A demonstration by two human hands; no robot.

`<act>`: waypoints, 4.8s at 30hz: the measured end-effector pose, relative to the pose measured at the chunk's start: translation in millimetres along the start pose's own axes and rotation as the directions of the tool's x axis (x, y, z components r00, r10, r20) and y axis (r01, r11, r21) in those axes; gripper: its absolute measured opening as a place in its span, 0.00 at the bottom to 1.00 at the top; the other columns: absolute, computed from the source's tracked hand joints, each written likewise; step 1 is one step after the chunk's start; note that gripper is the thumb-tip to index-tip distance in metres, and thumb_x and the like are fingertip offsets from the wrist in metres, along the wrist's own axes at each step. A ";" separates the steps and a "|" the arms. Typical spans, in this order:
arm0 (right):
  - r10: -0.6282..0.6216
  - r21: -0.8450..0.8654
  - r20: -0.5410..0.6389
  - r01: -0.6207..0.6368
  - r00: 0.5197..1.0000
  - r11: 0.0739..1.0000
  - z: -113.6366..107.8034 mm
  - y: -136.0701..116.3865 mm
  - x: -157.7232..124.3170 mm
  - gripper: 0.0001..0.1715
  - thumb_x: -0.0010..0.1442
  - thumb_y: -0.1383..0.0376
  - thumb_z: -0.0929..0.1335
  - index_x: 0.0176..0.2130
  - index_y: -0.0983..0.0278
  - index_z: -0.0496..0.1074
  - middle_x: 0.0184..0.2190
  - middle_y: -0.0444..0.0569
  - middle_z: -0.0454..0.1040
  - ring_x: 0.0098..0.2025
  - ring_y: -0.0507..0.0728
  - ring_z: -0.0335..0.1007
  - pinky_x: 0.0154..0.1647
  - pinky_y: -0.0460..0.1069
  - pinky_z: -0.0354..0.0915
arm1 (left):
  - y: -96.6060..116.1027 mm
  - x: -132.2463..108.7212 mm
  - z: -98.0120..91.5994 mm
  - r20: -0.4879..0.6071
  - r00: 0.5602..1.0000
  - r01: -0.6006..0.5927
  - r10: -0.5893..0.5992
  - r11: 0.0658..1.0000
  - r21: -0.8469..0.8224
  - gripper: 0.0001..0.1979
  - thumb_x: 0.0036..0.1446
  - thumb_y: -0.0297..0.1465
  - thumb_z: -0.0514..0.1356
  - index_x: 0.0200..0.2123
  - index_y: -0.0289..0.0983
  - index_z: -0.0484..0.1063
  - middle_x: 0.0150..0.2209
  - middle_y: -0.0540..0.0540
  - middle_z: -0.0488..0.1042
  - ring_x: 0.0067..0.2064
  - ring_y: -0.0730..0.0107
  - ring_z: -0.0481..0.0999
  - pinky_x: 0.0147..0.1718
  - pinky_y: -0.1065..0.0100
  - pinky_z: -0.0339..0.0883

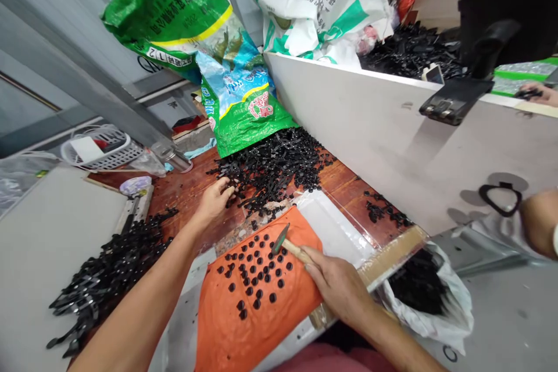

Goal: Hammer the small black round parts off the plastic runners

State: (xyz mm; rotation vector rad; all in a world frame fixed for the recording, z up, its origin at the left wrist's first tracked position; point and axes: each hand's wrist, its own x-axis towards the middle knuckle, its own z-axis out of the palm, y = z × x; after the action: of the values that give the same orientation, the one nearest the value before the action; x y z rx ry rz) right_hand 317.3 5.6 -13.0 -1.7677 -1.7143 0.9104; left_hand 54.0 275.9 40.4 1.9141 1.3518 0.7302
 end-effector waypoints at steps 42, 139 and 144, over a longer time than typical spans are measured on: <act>-0.230 0.590 0.178 0.083 0.957 0.803 22.7 -100.7 -16.1 0.05 0.57 0.66 0.70 0.37 0.63 0.74 0.31 0.42 0.72 0.34 0.53 0.68 0.37 0.46 0.62 | 62.4 -273.7 49.2 -0.136 0.934 0.213 -0.332 0.819 -0.533 0.21 0.54 0.38 0.68 0.50 0.39 0.72 0.32 0.51 0.73 0.33 0.71 0.75 0.37 0.68 0.72; -0.093 0.096 0.231 0.073 0.969 0.993 24.9 -17.4 -43.1 0.11 0.68 0.57 0.65 0.37 0.61 0.72 0.25 0.39 0.68 0.27 0.52 0.64 0.30 0.46 0.57 | 6.3 -271.7 41.2 -0.056 0.938 0.343 -0.343 0.939 0.005 0.10 0.61 0.38 0.54 0.34 0.40 0.71 0.27 0.52 0.73 0.29 0.70 0.71 0.33 0.71 0.64; -0.182 -0.028 0.200 0.192 0.963 0.981 12.7 -38.3 -37.2 0.15 0.71 0.59 0.62 0.52 0.58 0.74 0.35 0.44 0.79 0.33 0.56 0.74 0.34 0.48 0.61 | 10.4 -268.4 35.1 0.005 0.947 0.322 -0.323 0.946 0.027 0.10 0.60 0.36 0.55 0.36 0.39 0.73 0.28 0.51 0.75 0.30 0.69 0.72 0.32 0.70 0.63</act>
State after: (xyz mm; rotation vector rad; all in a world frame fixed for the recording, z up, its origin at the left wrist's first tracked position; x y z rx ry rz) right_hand 283.5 -29.8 12.1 -1.5546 -2.0052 0.9952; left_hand 4.8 11.3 10.3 1.6544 1.6245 0.5418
